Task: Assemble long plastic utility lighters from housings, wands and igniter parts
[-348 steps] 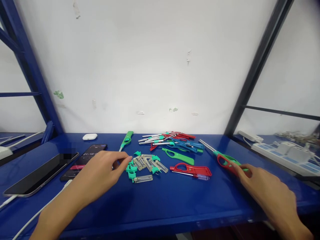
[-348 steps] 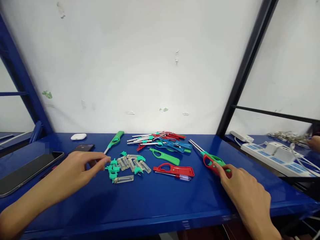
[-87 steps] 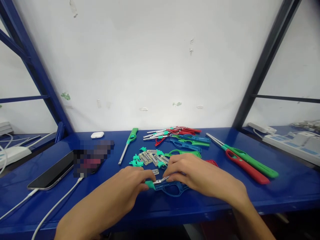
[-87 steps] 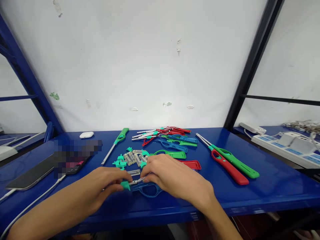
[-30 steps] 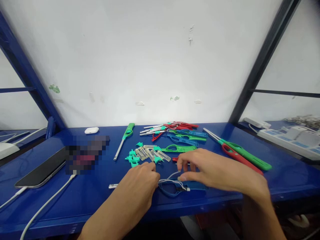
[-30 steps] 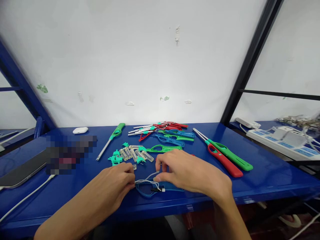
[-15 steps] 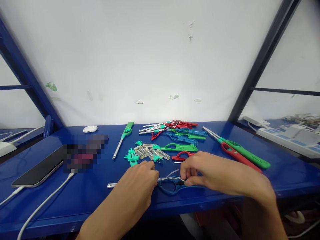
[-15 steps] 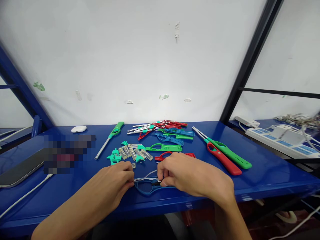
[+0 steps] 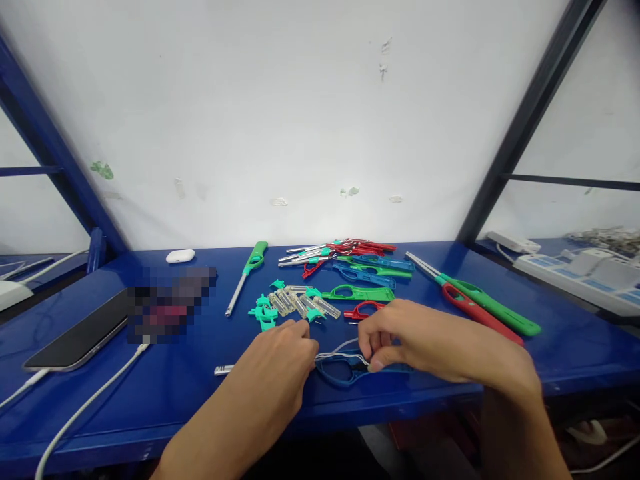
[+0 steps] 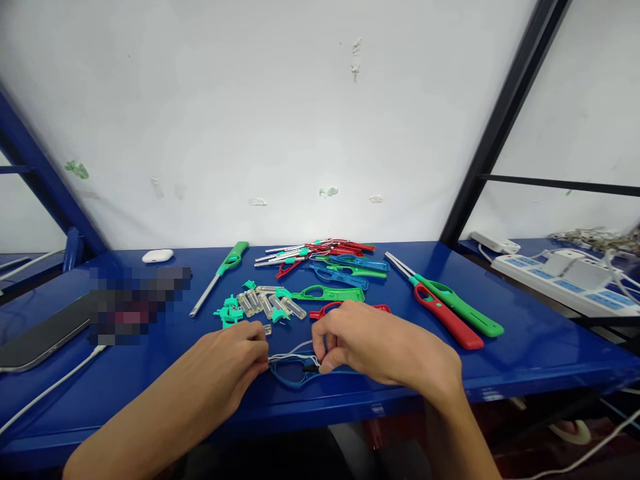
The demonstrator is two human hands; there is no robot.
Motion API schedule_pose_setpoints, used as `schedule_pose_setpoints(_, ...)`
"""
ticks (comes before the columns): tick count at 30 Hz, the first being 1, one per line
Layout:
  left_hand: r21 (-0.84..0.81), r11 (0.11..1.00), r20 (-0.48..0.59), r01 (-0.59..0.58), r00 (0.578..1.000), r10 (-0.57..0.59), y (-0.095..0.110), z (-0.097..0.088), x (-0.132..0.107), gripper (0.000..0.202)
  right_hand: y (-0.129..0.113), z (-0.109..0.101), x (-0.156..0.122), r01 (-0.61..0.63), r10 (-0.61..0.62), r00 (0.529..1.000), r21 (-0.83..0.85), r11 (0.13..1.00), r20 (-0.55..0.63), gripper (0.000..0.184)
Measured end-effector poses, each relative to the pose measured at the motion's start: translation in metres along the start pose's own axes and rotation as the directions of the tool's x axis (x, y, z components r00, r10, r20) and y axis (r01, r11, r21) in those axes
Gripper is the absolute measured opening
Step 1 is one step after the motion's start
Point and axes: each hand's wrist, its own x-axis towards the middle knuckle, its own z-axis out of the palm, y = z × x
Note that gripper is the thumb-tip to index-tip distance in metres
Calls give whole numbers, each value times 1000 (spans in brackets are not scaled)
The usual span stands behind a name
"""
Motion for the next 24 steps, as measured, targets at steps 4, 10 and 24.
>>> schedule_pose_setpoints(4,1,1000,8,5,1000,-5,1,-1,0,33,-2,-1,2,5,-5,1000,-1,1000,10,6)
schedule_pose_setpoints(10,-4,1000,9,4,1000,-4,0,-3,-1,36,-2,-1,4,-1,1,1000,25,1000,12,8)
schedule_pose_setpoints(24,-111,994,-48,12,999,-17,-6,-20,1,12,-1,-1,0,-29,28,999,40,999,24,3)
